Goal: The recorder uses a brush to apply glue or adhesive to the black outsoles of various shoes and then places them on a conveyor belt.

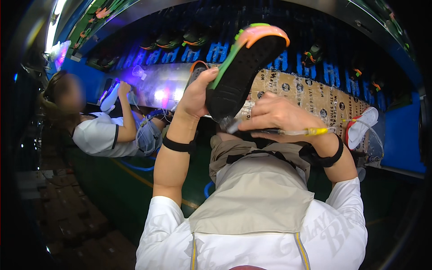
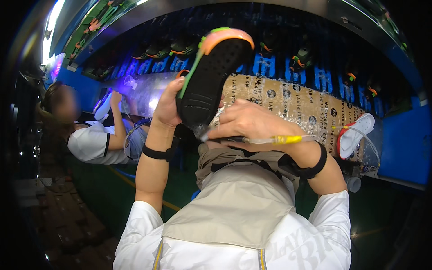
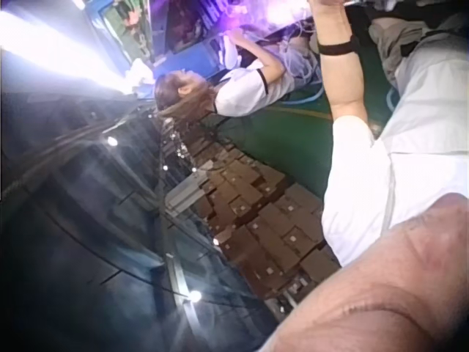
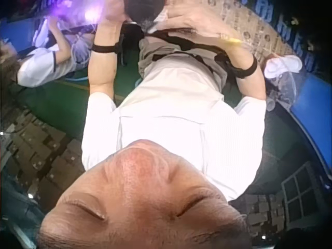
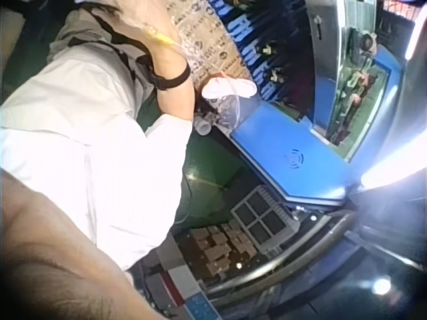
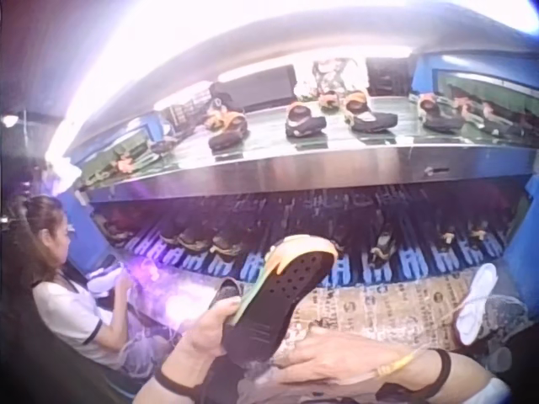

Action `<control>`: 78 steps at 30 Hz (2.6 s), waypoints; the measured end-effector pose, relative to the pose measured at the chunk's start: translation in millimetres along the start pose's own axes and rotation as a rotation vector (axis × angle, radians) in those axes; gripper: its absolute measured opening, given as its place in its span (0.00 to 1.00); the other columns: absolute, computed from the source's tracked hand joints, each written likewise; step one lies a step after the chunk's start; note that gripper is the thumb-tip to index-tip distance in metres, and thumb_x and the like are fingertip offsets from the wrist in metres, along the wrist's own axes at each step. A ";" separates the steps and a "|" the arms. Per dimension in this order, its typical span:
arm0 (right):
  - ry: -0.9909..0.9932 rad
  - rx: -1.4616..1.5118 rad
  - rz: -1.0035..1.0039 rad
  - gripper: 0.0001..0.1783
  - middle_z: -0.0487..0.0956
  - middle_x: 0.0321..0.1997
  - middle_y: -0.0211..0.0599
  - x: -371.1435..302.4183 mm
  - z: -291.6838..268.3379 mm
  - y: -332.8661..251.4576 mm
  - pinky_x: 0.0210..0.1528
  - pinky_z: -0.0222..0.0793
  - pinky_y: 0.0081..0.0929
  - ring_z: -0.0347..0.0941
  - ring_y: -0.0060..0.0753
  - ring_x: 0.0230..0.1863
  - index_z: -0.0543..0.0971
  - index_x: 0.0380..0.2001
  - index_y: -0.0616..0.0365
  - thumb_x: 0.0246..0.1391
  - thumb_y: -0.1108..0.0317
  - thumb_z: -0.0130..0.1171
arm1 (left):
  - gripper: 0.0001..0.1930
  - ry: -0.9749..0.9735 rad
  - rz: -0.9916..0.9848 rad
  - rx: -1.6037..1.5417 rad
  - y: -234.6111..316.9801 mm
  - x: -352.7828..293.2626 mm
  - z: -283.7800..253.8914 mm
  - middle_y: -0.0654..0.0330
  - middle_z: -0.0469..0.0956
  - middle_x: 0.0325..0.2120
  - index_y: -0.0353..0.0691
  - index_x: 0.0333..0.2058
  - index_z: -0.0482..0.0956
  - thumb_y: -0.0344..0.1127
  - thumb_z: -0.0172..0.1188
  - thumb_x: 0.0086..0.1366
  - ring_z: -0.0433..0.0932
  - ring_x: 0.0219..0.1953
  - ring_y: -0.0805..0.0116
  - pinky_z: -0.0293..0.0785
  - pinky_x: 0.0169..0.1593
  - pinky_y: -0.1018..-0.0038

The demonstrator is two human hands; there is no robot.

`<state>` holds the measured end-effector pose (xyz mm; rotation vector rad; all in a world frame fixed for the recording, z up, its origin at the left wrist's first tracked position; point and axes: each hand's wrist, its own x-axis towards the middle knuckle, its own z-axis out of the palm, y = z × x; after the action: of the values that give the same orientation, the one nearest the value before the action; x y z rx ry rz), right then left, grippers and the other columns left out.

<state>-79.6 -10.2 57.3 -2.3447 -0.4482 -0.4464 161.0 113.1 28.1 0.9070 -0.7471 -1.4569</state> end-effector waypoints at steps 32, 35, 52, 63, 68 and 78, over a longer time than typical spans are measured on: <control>0.280 -0.287 0.118 0.18 0.82 0.37 0.41 -20.0 26.0 23.3 0.38 0.74 0.38 0.79 0.41 0.38 0.85 0.49 0.58 0.54 0.73 0.70 | 0.36 0.135 0.079 -0.490 -86.3 -15.3 17.7 0.43 0.80 0.54 0.31 0.63 0.71 0.56 0.29 0.77 0.83 0.54 0.48 0.81 0.59 0.53; 0.047 0.016 -0.013 0.18 0.84 0.39 0.42 -23.7 16.3 19.6 0.40 0.74 0.38 0.80 0.42 0.39 0.86 0.50 0.57 0.55 0.70 0.71 | 0.37 0.112 0.071 -0.411 -85.9 -17.2 15.9 0.44 0.80 0.54 0.32 0.63 0.72 0.56 0.26 0.77 0.83 0.54 0.49 0.80 0.60 0.52; 0.643 0.609 0.642 0.14 0.87 0.42 0.40 -27.5 42.6 37.1 0.52 0.76 0.30 0.81 0.31 0.46 0.87 0.45 0.61 0.62 0.63 0.64 | 0.29 0.257 0.212 -0.447 -105.4 -23.5 21.5 0.50 0.75 0.63 0.37 0.67 0.67 0.51 0.42 0.79 0.75 0.64 0.54 0.69 0.69 0.53; 0.558 0.456 0.709 0.14 0.85 0.41 0.35 -37.0 60.1 51.3 0.51 0.75 0.25 0.78 0.24 0.44 0.85 0.47 0.60 0.65 0.63 0.61 | 0.37 0.309 0.272 -0.316 -103.8 -29.9 35.6 0.59 0.74 0.63 0.46 0.71 0.63 0.52 0.65 0.70 0.74 0.65 0.59 0.70 0.70 0.56; 0.580 0.250 0.652 0.14 0.87 0.46 0.43 -40.5 55.7 43.7 0.55 0.75 0.34 0.82 0.38 0.48 0.86 0.46 0.61 0.62 0.65 0.61 | 0.39 0.347 0.286 -0.279 -110.3 -29.3 26.9 0.61 0.73 0.64 0.47 0.73 0.60 0.53 0.65 0.70 0.74 0.65 0.61 0.70 0.70 0.56; 0.391 0.444 0.828 0.15 0.85 0.37 0.42 -51.7 52.5 36.2 0.48 0.75 0.32 0.80 0.34 0.41 0.86 0.42 0.59 0.58 0.61 0.63 | 0.39 0.384 0.387 -0.193 -109.4 -31.6 25.7 0.60 0.70 0.66 0.44 0.75 0.55 0.48 0.63 0.73 0.72 0.66 0.63 0.71 0.69 0.60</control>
<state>-99.5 -9.1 -22.4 -1.7454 0.5483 -0.3362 84.5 152.8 -50.6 0.8085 -0.4538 -0.9580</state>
